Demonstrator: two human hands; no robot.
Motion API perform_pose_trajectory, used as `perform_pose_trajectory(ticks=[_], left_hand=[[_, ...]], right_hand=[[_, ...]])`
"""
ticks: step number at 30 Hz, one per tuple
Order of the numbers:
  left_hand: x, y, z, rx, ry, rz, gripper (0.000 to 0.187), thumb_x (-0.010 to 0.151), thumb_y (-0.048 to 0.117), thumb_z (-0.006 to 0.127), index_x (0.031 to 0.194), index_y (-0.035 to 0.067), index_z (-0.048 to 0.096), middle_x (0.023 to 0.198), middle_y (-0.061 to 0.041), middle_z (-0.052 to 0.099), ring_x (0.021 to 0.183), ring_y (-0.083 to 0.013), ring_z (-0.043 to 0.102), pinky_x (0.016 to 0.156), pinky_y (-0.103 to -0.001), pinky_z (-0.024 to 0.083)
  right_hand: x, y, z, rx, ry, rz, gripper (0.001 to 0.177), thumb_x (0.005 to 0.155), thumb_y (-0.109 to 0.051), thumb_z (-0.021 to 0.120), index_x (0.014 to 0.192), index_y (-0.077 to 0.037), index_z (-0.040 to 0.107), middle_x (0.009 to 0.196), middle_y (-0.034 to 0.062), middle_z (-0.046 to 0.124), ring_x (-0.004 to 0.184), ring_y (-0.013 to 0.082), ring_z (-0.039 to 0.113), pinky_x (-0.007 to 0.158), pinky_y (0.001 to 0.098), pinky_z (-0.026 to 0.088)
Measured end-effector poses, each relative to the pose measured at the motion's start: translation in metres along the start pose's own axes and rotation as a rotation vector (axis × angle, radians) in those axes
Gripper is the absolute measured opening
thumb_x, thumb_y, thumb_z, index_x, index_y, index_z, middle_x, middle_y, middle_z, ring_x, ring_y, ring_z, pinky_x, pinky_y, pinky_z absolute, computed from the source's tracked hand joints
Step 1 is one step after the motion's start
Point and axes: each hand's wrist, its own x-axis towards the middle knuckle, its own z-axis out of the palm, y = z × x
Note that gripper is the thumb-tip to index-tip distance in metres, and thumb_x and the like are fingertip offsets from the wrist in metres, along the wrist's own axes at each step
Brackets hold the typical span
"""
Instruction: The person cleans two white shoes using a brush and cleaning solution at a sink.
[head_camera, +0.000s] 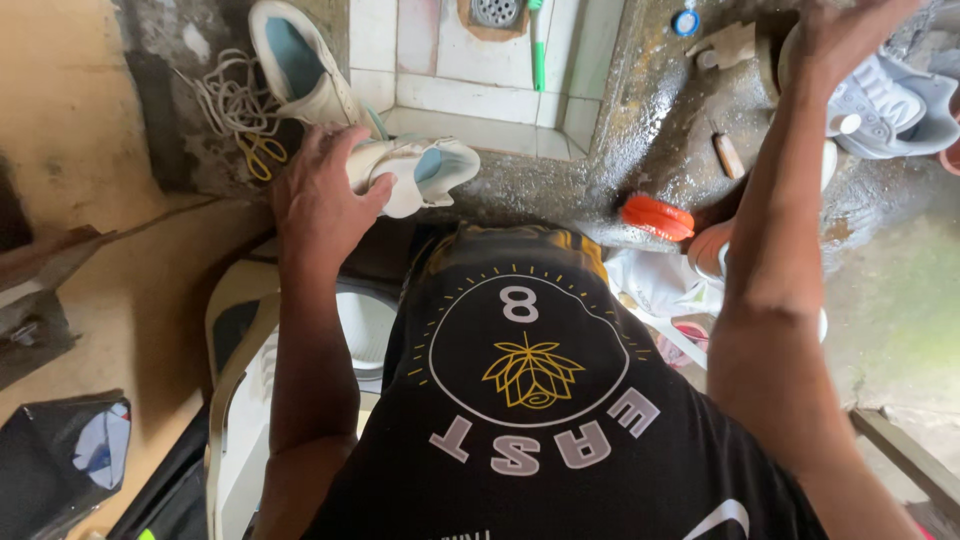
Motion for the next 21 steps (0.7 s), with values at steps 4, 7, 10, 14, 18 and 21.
perform_pose_trajectory(ticks=[4,7,10,14,18,21], left_hand=[[0.001,0.003,-0.002,0.017,-0.037,-0.049,0.055,0.081,0.029,0.085,0.129,0.011,0.065,0.123,-0.013,0.063,0.112,-0.0352,0.063,0.091,-0.047,0.05],[-0.001,0.006,-0.001,0.017,-0.059,-0.092,0.054,0.082,0.029,0.086,0.129,0.012,0.065,0.123,-0.013,0.063,0.112,-0.0353,0.063,0.089,-0.048,0.049],[-0.002,0.004,0.0,-0.001,-0.01,-0.075,0.053,0.084,0.029,0.085,0.13,0.012,0.065,0.126,-0.012,0.063,0.114,-0.0347,0.063,0.092,-0.047,0.05],[-0.005,0.001,0.003,0.005,0.028,-0.045,0.054,0.082,0.03,0.086,0.128,0.011,0.065,0.127,-0.011,0.063,0.114,-0.0339,0.064,0.09,-0.046,0.051],[-0.01,-0.003,0.005,-0.019,0.034,-0.109,0.054,0.081,0.03,0.087,0.127,0.011,0.065,0.125,-0.011,0.064,0.11,-0.0339,0.064,0.088,-0.046,0.052],[-0.013,-0.009,0.005,-0.077,0.055,-0.117,0.052,0.083,0.029,0.086,0.127,0.012,0.065,0.125,-0.01,0.064,0.112,-0.0324,0.065,0.088,-0.044,0.053]], right_hand=[[-0.013,-0.117,-0.021,0.722,-0.113,0.488,0.035,0.113,-0.01,0.061,0.141,0.007,0.049,0.136,0.023,0.066,0.123,0.0268,0.064,0.108,0.0377,0.05],[-0.05,-0.198,0.027,0.604,-0.712,0.451,0.03,0.101,-0.009,0.074,0.13,-0.007,0.066,0.089,0.0143,0.065,0.085,0.0256,0.066,0.075,0.039,0.056],[-0.08,-0.232,0.11,0.223,-1.017,0.246,0.066,0.093,-0.03,0.086,0.135,0.001,0.047,0.107,0.0174,0.068,0.091,0.0318,0.07,0.079,0.043,0.057],[-0.114,-0.233,0.18,-0.098,-0.637,-0.142,0.089,0.073,-0.046,0.082,0.126,0.013,0.042,0.112,0.0299,0.065,0.088,0.0386,0.072,0.075,0.0449,0.058],[-0.11,-0.237,0.178,0.244,-0.962,0.417,0.056,0.092,-0.02,0.056,0.136,0.01,0.038,0.109,0.026,0.062,0.074,0.0324,0.068,0.067,0.0423,0.06],[-0.101,-0.237,0.137,0.606,-1.077,0.673,0.03,0.105,-0.009,0.041,0.132,0.003,0.039,0.104,0.0236,0.062,0.07,0.0262,0.064,0.058,0.0365,0.059]])
